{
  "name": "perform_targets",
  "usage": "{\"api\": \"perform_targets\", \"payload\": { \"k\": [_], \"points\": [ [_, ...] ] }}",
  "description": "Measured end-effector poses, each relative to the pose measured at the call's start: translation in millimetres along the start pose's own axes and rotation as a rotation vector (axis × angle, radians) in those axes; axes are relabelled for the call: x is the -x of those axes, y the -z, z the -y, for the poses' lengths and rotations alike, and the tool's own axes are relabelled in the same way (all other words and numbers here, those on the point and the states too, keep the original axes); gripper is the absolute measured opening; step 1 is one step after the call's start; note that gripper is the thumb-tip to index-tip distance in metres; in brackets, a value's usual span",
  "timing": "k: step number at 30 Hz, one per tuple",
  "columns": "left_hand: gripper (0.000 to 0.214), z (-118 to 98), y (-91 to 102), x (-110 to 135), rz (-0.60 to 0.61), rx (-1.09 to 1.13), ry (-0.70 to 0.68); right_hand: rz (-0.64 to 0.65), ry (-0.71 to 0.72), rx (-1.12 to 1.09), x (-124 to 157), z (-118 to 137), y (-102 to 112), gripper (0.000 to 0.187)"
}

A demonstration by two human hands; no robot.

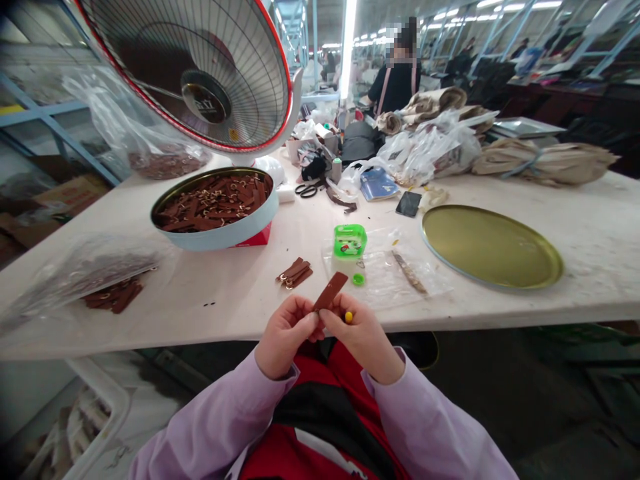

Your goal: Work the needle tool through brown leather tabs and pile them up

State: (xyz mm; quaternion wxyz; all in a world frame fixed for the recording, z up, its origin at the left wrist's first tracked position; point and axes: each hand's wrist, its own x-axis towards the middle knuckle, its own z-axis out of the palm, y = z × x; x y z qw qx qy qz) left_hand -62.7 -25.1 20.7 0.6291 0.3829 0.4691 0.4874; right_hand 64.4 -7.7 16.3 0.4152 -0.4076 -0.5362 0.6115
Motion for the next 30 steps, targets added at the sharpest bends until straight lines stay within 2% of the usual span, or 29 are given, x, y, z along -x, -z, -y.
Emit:
{"api": "perform_targets", "payload": {
  "k": [4, 7, 11, 16, 18, 22, 25, 27, 30],
  "points": [
    [0.014, 2.4, 6.1, -4.4, 0.026, -0.105, -0.046, -0.04, 0.032, 0.087, -3.3, -1.8, -4.1, 0.012],
    [0.01, 3.8, 11.0, -9.4, -0.021, -0.142, -0.065, -0.067, 0.045, 0.167, -8.5, -5.9, -6.7, 0.01],
    [0.009, 4.4, 13.5, -14.4, -0.07, -0.152, -0.046, -0.003, 0.031, 0.118, -16.7, -8.6, -9.6, 0.01],
    [0.009, 10.0, 21.2, -26.5, -0.048, -0.251, -0.073, -0.029, -0.048, 0.067, -27.9, -17.4, -8.8, 0.016],
    [0.008, 14.6, 34.6, -40.5, -0.06, -0.348, -0.096, -0.059, -0.093, 0.015, -31.6, -24.1, -4.2, 0.021],
    [0.01, 25.3, 77.2, -84.1, -0.328, -0.706, -0.18, -0.21, -0.115, -0.047, -36.0, -35.0, 9.0, 0.033],
    [0.008, 31.9, 103.2, -111.6, -0.41, -0.84, -0.163, -0.206, -0.135, -0.024, -37.5, -37.9, 14.4, 0.033],
    [0.01, 32.4, 112.3, -118.3, -0.417, -0.872, -0.15, -0.183, -0.157, 0.015, -38.0, -38.5, 16.4, 0.034],
    [0.019, 19.1, 121.1, -110.1, -0.426, -0.945, -0.176, -0.202, -0.173, 0.065, -39.1, -38.7, 22.4, 0.035]
  ]
}}
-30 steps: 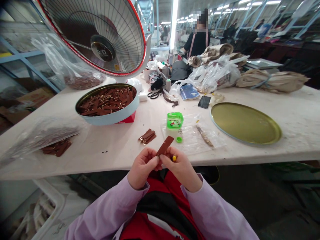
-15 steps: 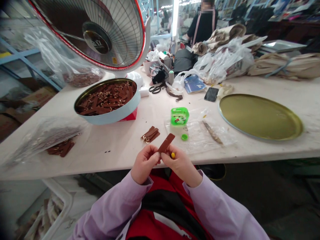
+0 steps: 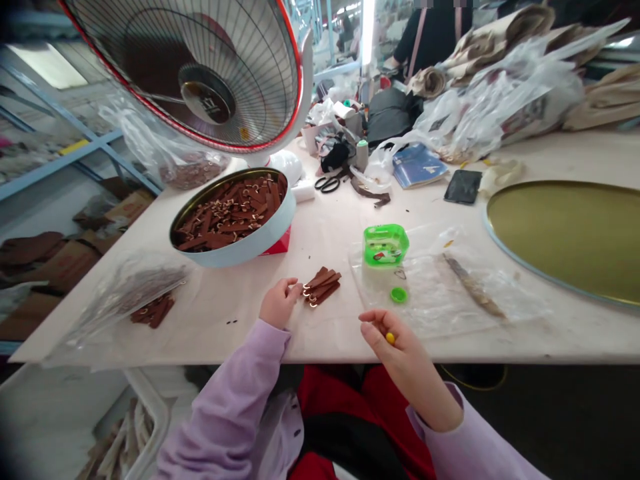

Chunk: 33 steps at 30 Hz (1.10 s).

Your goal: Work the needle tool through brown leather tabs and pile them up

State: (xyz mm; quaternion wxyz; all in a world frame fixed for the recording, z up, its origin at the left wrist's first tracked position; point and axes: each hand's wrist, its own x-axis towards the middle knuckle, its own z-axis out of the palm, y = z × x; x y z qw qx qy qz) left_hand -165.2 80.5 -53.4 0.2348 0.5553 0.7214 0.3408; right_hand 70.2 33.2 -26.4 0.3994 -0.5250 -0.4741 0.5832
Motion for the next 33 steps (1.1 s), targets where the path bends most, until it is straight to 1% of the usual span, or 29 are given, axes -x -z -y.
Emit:
{"api": "perform_targets", "payload": {
  "k": [2, 4, 5, 7, 8, 10, 12, 15, 17, 20, 22, 24, 26, 27, 28, 30, 32, 33],
  "points": [
    [0.023, -5.7, 24.8, -0.7, -0.058, -0.076, -0.083, -0.04, -0.005, 0.009, -2.3, 0.5, 5.2, 0.036],
    [0.024, -14.2, 55.9, -9.9, -0.171, -0.197, -0.186, -0.055, -0.007, 0.019, -4.0, 2.4, 8.5, 0.036],
    [0.023, -19.1, 72.0, -18.3, -0.237, -0.274, -0.234, -0.051, -0.006, 0.032, -4.3, 4.0, 8.7, 0.036],
    [0.022, -29.5, 101.4, -41.7, -0.338, -0.457, -0.318, -0.047, 0.0, 0.079, -3.4, 8.1, 6.2, 0.034],
    [0.022, -34.7, 113.5, -55.6, -0.356, -0.556, -0.343, -0.053, 0.003, 0.105, -2.4, 10.4, 4.0, 0.033],
    [0.024, -44.0, 130.7, -84.7, -0.321, -0.748, -0.341, -0.069, 0.004, 0.14, 0.4, 14.8, -0.6, 0.031],
    [0.028, -50.9, 137.3, -111.7, -0.221, -0.934, -0.288, -0.077, -0.003, 0.15, 3.6, 18.4, -3.8, 0.03],
    [0.03, -55.8, 131.9, -140.6, -0.072, -1.112, -0.243, -0.082, -0.004, 0.146, 8.9, 21.9, -5.7, 0.03],
    [0.029, -56.7, 125.0, -150.5, -0.024, -1.137, -0.26, -0.069, 0.008, 0.15, 13.2, 22.9, -6.0, 0.03],
    [0.027, -59.0, 121.8, -153.2, -0.014, -1.134, -0.32, -0.021, 0.02, 0.146, 20.2, 21.6, -5.4, 0.032],
    [0.026, -63.6, 127.2, -147.7, -0.036, -1.129, -0.364, 0.026, 0.028, 0.134, 24.0, 19.1, -4.0, 0.033],
    [0.025, -72.0, 135.6, -134.2, -0.085, -1.116, -0.412, 0.091, 0.036, 0.121, 26.3, 17.1, -2.2, 0.035],
    [0.025, -83.3, 140.1, -109.5, -0.133, -1.09, -0.47, 0.127, 0.039, 0.087, 27.7, 18.2, -1.9, 0.036],
    [0.025, -89.3, 138.9, -92.5, -0.153, -1.057, -0.537, 0.131, 0.038, 0.049, 28.6, 20.6, -2.7, 0.036],
    [0.025, -95.0, 134.9, -72.5, -0.167, -1.013, -0.628, 0.125, 0.039, -0.008, 29.9, 24.3, -4.2, 0.037],
    [0.022, -104.7, 119.7, -26.7, -0.2, -0.859, -0.94, 0.148, 0.042, -0.173, 33.9, 34.6, -8.5, 0.036],
    [0.017, -111.3, 99.8, 20.0, -0.216, -0.723, -1.233, 0.23, 0.051, -0.378, 39.1, 45.4, -12.8, 0.035],
    [0.015, -113.4, 89.9, 40.9, -0.22, -0.664, -1.33, 0.287, 0.034, -0.448, 42.0, 49.7, -14.4, 0.033]
  ]
}}
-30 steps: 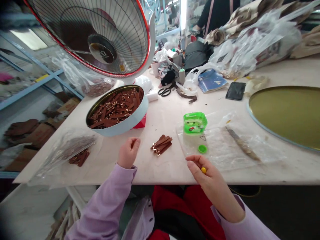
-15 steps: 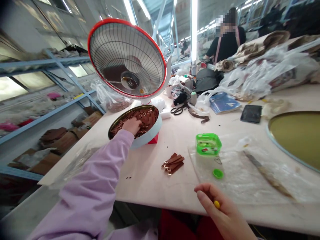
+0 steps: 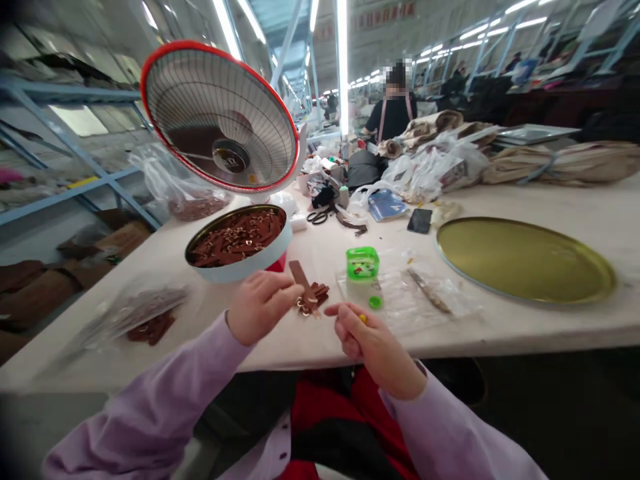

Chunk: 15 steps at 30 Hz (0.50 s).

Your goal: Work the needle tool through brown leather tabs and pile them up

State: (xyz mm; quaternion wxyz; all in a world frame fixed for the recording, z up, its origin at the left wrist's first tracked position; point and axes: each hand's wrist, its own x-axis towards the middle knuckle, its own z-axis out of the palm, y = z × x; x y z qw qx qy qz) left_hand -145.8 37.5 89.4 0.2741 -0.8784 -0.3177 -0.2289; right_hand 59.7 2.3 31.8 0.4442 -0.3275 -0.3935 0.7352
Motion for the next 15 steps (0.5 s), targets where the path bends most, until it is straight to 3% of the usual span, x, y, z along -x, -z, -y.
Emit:
{"api": "perform_targets", "payload": {
  "k": [2, 4, 7, 10, 12, 15],
  "points": [
    [0.013, -37.3, 3.6, 2.6, -0.076, 0.093, -0.072, 0.071, -0.051, -0.077, 5.1, 3.4, -5.1, 0.025],
    [0.014, -62.5, 3.6, 5.1, -0.1, 0.254, 0.019, 0.1, -0.086, -0.091, 11.0, 3.0, -6.3, 0.02],
    [0.015, -85.4, 0.6, 7.4, -0.053, 0.704, 0.514, -0.012, 0.0, -0.022, 18.0, -2.0, -4.1, 0.017],
    [0.017, -101.1, -3.2, 7.1, 0.122, 1.276, 0.965, -0.152, 0.146, 0.102, 21.4, -7.3, -2.3, 0.018],
    [0.019, -109.2, -5.9, 6.4, 0.173, 1.529, 1.085, -0.188, 0.192, 0.168, 22.7, -10.0, -2.6, 0.018],
    [0.019, -117.5, -8.9, 6.3, 0.121, 1.608, 1.16, -0.196, 0.205, 0.255, 23.6, -13.8, -3.5, 0.019]
  ]
}}
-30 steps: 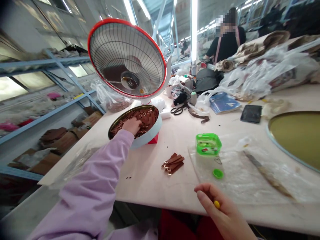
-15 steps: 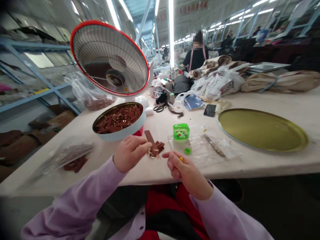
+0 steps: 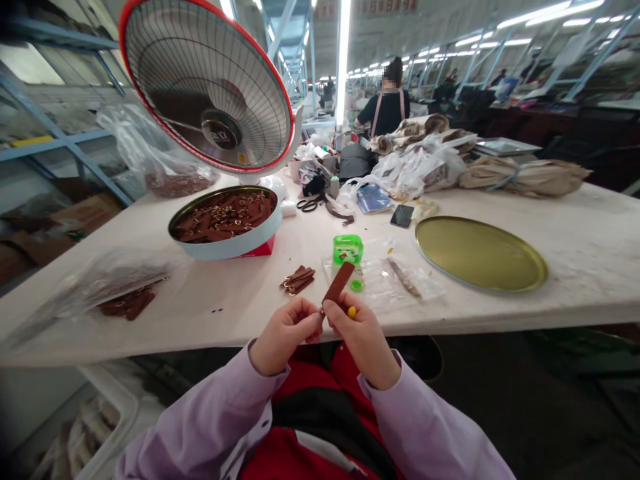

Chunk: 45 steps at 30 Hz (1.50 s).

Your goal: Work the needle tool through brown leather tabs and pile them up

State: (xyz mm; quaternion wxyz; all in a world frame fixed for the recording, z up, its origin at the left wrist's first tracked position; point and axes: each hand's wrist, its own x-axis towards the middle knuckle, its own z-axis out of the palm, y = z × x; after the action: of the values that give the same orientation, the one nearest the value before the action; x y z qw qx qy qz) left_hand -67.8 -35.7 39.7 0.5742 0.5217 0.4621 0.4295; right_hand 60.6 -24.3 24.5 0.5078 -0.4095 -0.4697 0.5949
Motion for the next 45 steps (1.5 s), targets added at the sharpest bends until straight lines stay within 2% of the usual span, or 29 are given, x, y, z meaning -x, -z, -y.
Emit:
{"api": "perform_targets", "payload": {
  "k": [4, 6, 11, 17, 19, 22, 25, 28, 31, 34, 40, 45],
  "points": [
    [0.015, 4.6, -3.5, 2.3, -0.187, -0.254, -0.11, -0.046, 0.039, 0.13, -0.6, -5.7, -1.1, 0.02],
    [0.014, 6.7, -3.2, 2.2, -0.244, -0.371, -0.146, -0.053, 0.043, 0.177, -1.5, -7.5, -0.4, 0.02],
    [0.012, 12.0, 0.7, -2.2, -0.19, -0.344, -0.104, 0.044, 0.024, 0.213, -3.3, -6.4, 3.4, 0.018],
    [0.012, 18.0, 0.2, -4.9, -0.226, -0.336, -0.09, -0.058, 0.108, 0.484, -11.0, -6.3, 5.0, 0.016],
    [0.006, 19.8, 0.9, -6.3, -0.155, -0.264, -0.074, -0.062, 0.058, 0.444, -15.2, -8.3, 7.6, 0.018],
    [0.007, 22.7, 4.3, -9.5, -0.025, -0.153, -0.049, -0.004, -0.089, 0.24, -19.9, -11.2, 12.7, 0.024],
    [0.013, 26.6, 7.9, -13.5, -0.034, -0.126, -0.022, 0.078, -0.211, 0.031, -20.3, -13.0, 15.0, 0.027],
    [0.024, 31.4, 9.2, -17.2, -0.064, -0.002, 0.017, 0.114, -0.269, -0.045, -18.6, -14.3, 13.9, 0.026],
    [0.028, 34.4, 8.6, -19.8, -0.027, 0.108, 0.068, 0.066, -0.223, 0.003, -18.0, -15.8, 12.3, 0.025],
    [0.03, 34.4, 7.5, -21.4, -0.015, 0.112, 0.093, 0.004, -0.127, 0.12, -18.3, -17.2, 12.0, 0.025],
    [0.03, 31.8, 4.1, -23.1, -0.085, 0.064, 0.09, -0.07, -0.012, 0.308, -14.5, -18.2, 14.0, 0.027],
    [0.024, 35.1, -0.2, -22.8, -0.157, 0.025, 0.086, -0.004, 0.008, 0.367, -14.9, -16.3, 15.1, 0.025]
  ]
}}
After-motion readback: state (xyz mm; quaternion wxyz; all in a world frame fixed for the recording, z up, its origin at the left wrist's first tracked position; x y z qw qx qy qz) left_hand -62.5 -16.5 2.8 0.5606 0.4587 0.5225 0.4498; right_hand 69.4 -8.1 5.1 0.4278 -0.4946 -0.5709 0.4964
